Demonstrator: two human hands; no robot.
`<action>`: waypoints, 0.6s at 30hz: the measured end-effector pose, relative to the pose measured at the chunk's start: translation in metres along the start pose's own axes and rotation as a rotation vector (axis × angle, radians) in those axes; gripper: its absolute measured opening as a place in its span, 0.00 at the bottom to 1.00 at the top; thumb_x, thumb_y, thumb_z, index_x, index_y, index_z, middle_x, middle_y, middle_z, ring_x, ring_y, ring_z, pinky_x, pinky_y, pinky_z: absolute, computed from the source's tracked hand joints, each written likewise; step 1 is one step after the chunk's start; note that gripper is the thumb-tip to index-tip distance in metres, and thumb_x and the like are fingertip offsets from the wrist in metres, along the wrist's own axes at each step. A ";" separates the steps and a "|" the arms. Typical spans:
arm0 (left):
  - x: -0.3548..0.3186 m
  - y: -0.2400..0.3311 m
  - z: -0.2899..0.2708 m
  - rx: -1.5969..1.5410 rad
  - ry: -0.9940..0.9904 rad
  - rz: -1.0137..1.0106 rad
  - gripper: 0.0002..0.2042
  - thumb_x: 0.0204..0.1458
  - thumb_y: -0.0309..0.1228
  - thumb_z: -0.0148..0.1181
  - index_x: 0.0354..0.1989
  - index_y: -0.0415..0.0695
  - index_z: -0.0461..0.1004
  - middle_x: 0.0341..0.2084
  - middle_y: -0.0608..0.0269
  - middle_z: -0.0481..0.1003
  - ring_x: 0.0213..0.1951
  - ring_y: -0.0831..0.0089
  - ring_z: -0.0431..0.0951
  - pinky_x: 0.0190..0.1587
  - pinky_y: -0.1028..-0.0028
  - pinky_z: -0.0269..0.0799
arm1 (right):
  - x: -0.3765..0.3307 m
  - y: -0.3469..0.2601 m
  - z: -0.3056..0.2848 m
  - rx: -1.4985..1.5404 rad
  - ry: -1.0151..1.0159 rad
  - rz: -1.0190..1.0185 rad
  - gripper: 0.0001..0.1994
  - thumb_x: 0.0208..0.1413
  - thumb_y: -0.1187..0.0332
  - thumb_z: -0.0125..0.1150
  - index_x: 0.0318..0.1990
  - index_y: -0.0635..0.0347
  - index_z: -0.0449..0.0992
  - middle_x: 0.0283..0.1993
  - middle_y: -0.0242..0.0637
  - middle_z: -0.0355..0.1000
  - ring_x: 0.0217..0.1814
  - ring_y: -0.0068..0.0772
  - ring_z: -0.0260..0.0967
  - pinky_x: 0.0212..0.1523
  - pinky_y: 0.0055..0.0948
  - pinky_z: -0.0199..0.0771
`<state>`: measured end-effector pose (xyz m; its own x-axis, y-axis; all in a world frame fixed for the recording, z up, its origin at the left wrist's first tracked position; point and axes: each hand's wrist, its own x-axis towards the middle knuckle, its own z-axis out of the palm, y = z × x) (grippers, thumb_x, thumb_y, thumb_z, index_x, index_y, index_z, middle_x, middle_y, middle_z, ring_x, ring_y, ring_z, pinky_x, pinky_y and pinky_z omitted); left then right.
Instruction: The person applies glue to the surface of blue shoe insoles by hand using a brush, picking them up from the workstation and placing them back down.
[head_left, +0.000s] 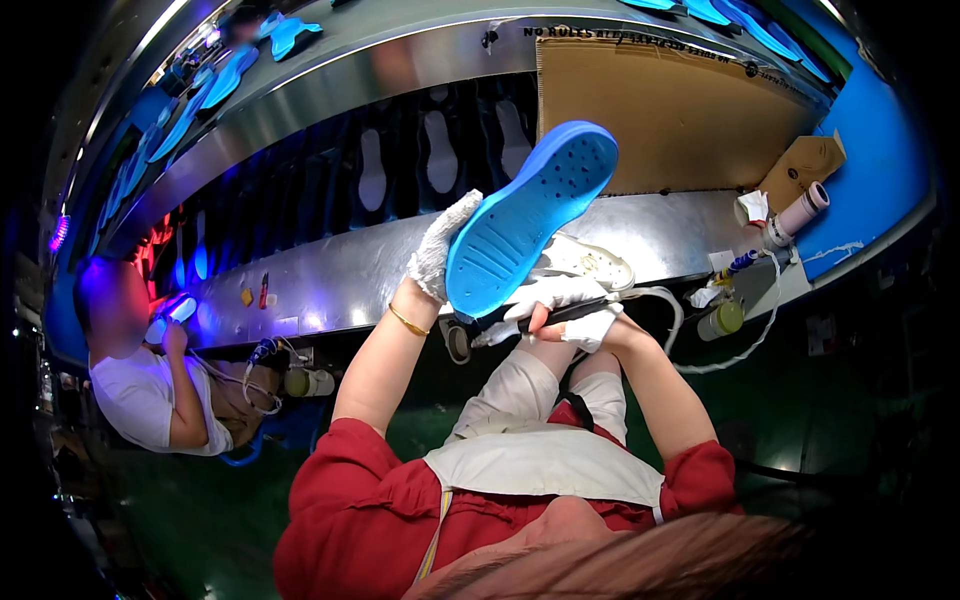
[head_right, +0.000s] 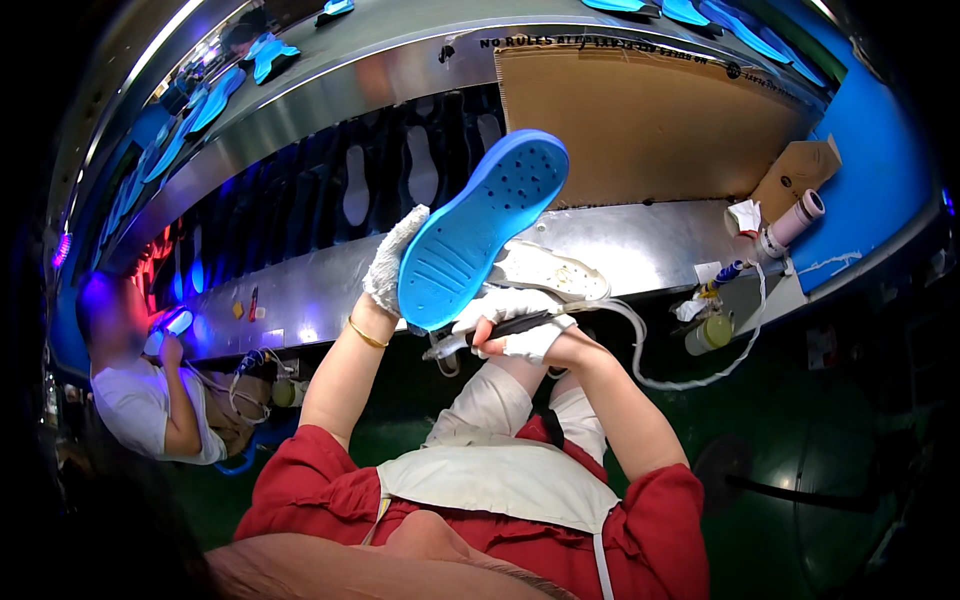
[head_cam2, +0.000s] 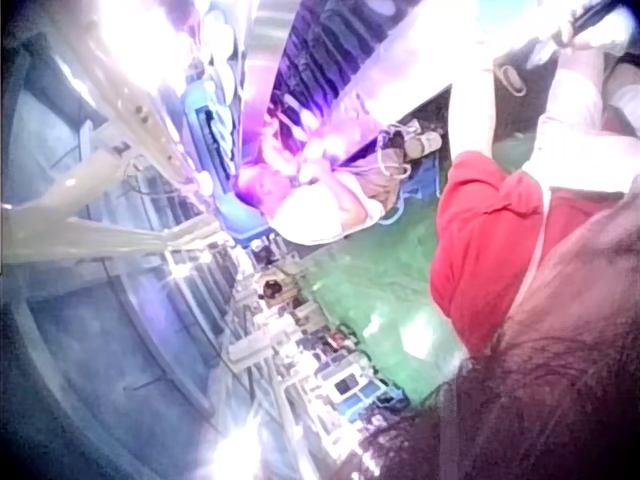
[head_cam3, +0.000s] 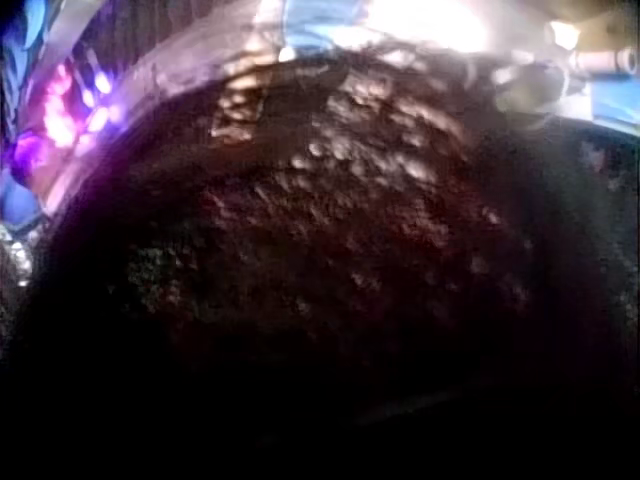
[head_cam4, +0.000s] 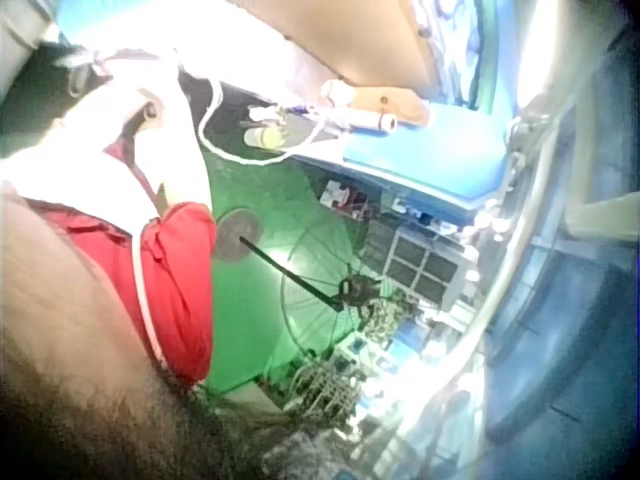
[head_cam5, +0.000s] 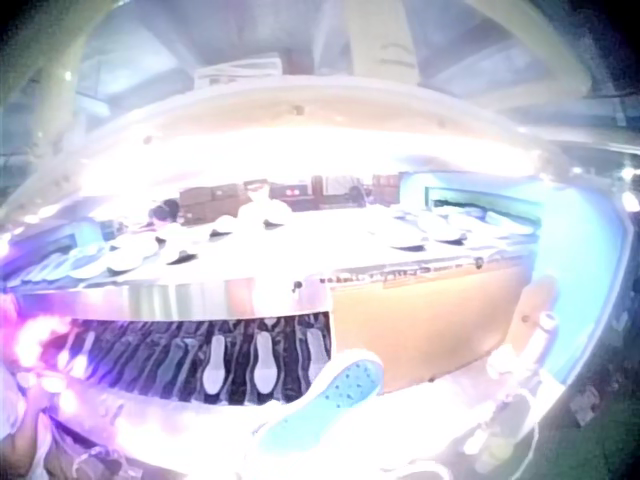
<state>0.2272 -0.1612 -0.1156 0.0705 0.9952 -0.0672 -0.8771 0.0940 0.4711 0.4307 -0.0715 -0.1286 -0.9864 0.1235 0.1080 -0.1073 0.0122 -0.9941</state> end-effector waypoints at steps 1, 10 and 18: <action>0.003 0.000 0.000 0.060 0.036 -0.004 0.27 0.58 0.47 0.46 0.54 0.32 0.65 0.46 0.41 0.72 0.45 0.52 0.76 0.46 0.60 0.75 | -0.001 -0.004 -0.001 -0.018 0.038 -0.007 0.05 0.42 0.79 0.63 0.29 0.61 0.75 0.32 0.33 0.72 0.36 0.25 0.69 0.41 0.26 0.71; 0.015 0.001 -0.002 0.285 0.164 -0.124 0.24 0.57 0.44 0.50 0.54 0.38 0.66 0.43 0.50 0.74 0.38 0.64 0.79 0.39 0.68 0.79 | 0.008 -0.017 -0.005 -0.291 0.075 -0.040 0.07 0.41 0.84 0.57 0.27 0.61 0.74 0.31 0.34 0.73 0.33 0.25 0.70 0.37 0.23 0.71; 0.015 -0.001 0.000 0.478 0.213 -0.234 0.24 0.56 0.46 0.53 0.51 0.39 0.70 0.41 0.52 0.75 0.37 0.66 0.79 0.40 0.68 0.78 | 0.009 -0.019 -0.024 -0.363 0.118 -0.035 0.05 0.41 0.81 0.62 0.26 0.60 0.76 0.32 0.35 0.74 0.36 0.30 0.72 0.40 0.26 0.73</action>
<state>0.2292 -0.1462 -0.1167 0.0961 0.9241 -0.3699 -0.5340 0.3614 0.7644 0.4266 -0.0470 -0.1087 -0.9595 0.2305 0.1617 -0.0682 0.3668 -0.9278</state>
